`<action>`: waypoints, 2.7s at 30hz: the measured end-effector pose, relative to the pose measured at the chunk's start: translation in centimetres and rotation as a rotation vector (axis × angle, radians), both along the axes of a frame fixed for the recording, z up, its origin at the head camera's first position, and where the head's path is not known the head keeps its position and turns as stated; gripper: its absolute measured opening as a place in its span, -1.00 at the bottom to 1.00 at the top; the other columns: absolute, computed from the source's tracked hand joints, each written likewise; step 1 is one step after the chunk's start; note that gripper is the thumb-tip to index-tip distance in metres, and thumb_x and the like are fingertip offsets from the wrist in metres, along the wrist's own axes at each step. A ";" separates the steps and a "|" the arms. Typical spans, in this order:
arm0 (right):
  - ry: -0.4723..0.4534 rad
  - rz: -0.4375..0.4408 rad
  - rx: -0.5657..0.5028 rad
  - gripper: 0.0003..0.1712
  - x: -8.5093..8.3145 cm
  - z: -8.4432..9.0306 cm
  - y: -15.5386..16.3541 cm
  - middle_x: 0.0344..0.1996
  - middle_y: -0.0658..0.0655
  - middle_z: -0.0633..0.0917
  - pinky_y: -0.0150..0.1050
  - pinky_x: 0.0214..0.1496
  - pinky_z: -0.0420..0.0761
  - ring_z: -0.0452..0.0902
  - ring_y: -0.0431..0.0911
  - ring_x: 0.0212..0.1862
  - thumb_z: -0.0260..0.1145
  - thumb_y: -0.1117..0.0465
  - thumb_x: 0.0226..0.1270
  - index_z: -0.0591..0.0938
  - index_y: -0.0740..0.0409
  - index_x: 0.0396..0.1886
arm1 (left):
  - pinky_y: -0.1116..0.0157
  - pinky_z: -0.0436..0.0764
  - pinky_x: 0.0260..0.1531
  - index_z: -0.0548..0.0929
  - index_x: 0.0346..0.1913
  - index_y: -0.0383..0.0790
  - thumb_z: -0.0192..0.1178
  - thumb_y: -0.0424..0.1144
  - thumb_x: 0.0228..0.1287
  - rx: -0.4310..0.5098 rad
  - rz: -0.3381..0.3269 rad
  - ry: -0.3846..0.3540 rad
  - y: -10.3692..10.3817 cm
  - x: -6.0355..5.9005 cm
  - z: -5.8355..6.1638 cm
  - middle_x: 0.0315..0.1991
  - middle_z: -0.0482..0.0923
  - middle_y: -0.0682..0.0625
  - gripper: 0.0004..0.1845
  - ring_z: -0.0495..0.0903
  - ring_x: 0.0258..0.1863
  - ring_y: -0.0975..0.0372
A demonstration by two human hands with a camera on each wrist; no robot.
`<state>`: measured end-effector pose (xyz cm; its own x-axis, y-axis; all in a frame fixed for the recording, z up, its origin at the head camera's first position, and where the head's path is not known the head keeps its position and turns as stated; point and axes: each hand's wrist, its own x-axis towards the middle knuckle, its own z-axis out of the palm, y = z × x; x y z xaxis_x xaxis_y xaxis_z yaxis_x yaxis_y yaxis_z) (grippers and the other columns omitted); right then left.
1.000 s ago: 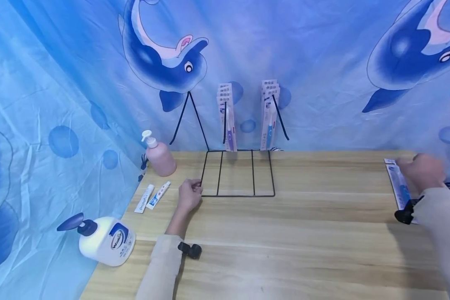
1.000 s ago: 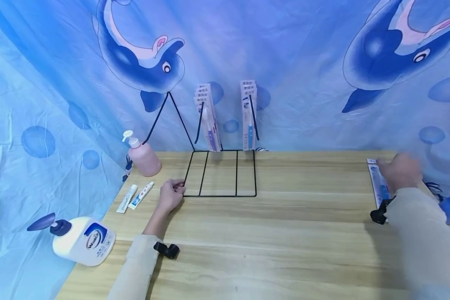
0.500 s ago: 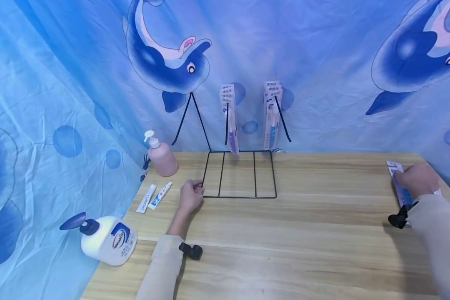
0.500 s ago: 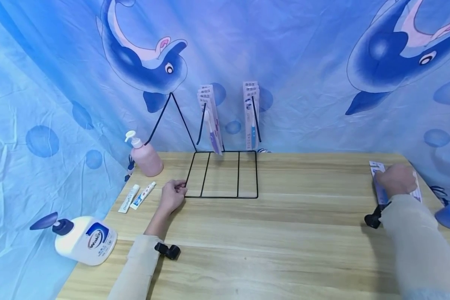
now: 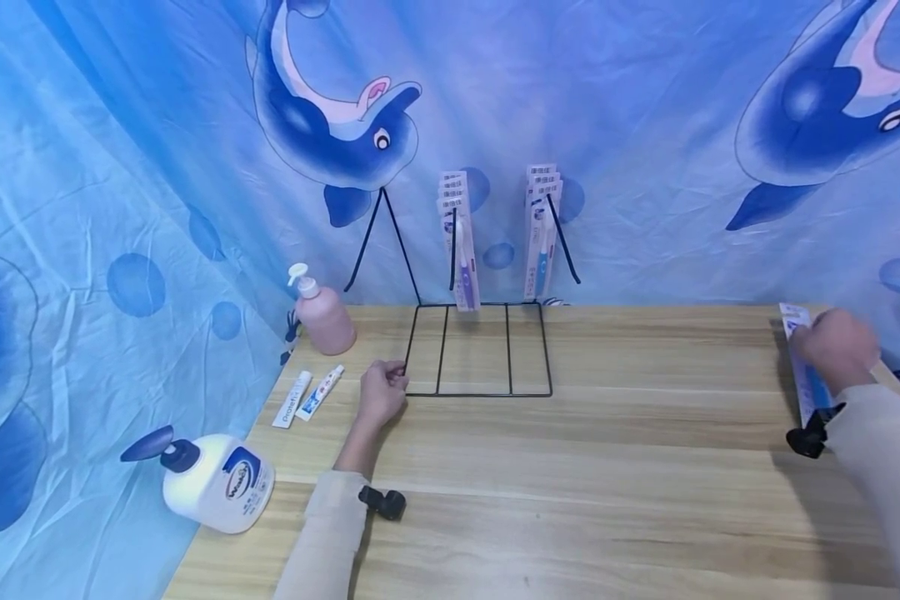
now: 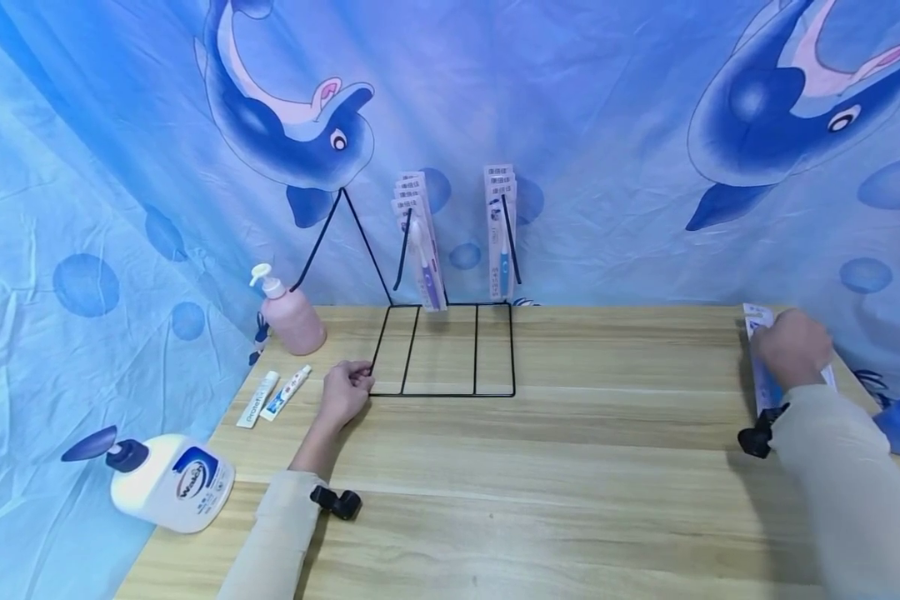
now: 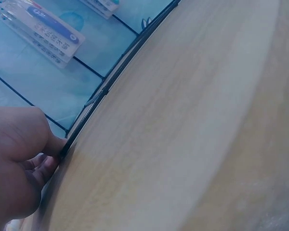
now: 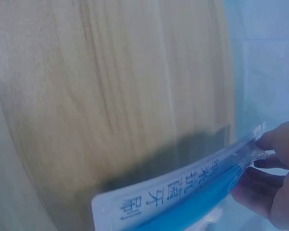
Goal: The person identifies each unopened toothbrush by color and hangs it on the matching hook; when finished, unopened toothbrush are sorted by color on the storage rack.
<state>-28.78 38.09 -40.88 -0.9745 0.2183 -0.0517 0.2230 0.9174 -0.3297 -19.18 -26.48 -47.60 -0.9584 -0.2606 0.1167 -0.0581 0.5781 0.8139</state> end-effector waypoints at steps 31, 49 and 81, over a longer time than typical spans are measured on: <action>0.884 0.530 -0.097 -0.76 7.7 13.7 -19.0 -0.33 0.33 0.69 -0.30 -0.50 0.63 0.69 0.15 -0.42 0.35 0.27 0.25 0.61 0.40 -0.21 | 0.19 0.66 -0.20 0.63 0.05 -0.55 0.19 -0.56 0.16 -0.058 -0.017 0.029 -0.2 0.1 -0.3 -0.23 0.57 -0.22 -0.65 0.58 -0.25 0.04; 0.978 0.788 -0.180 -0.74 12.5 13.7 -25.1 -0.35 0.19 0.67 -0.23 -0.53 0.69 0.65 -0.10 -0.44 0.47 0.39 0.07 0.63 0.32 -0.23 | 0.16 0.67 -0.16 0.63 0.06 -0.53 0.19 -0.57 0.14 -0.018 -0.002 0.021 0.0 0.0 -0.5 -0.22 0.58 -0.23 -0.62 0.59 -0.25 0.04; 0.913 0.648 -0.307 -0.78 -1.0 10.1 -30.4 -0.49 0.16 0.34 -0.18 -0.43 0.24 0.21 0.03 -0.43 0.20 0.29 0.42 0.36 0.28 -0.35 | 0.15 0.68 -0.18 0.64 0.03 -0.53 0.20 -0.58 0.13 -0.014 -0.036 0.050 1.1 -0.8 -0.9 -0.24 0.58 -0.22 -0.65 0.60 -0.27 0.03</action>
<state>-29.81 7.65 -30.78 -0.6012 -0.2344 0.7640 -0.6946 0.6261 -0.3545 -19.98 -25.41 -48.48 -0.9601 -0.2238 0.1677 0.0034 0.5904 0.8071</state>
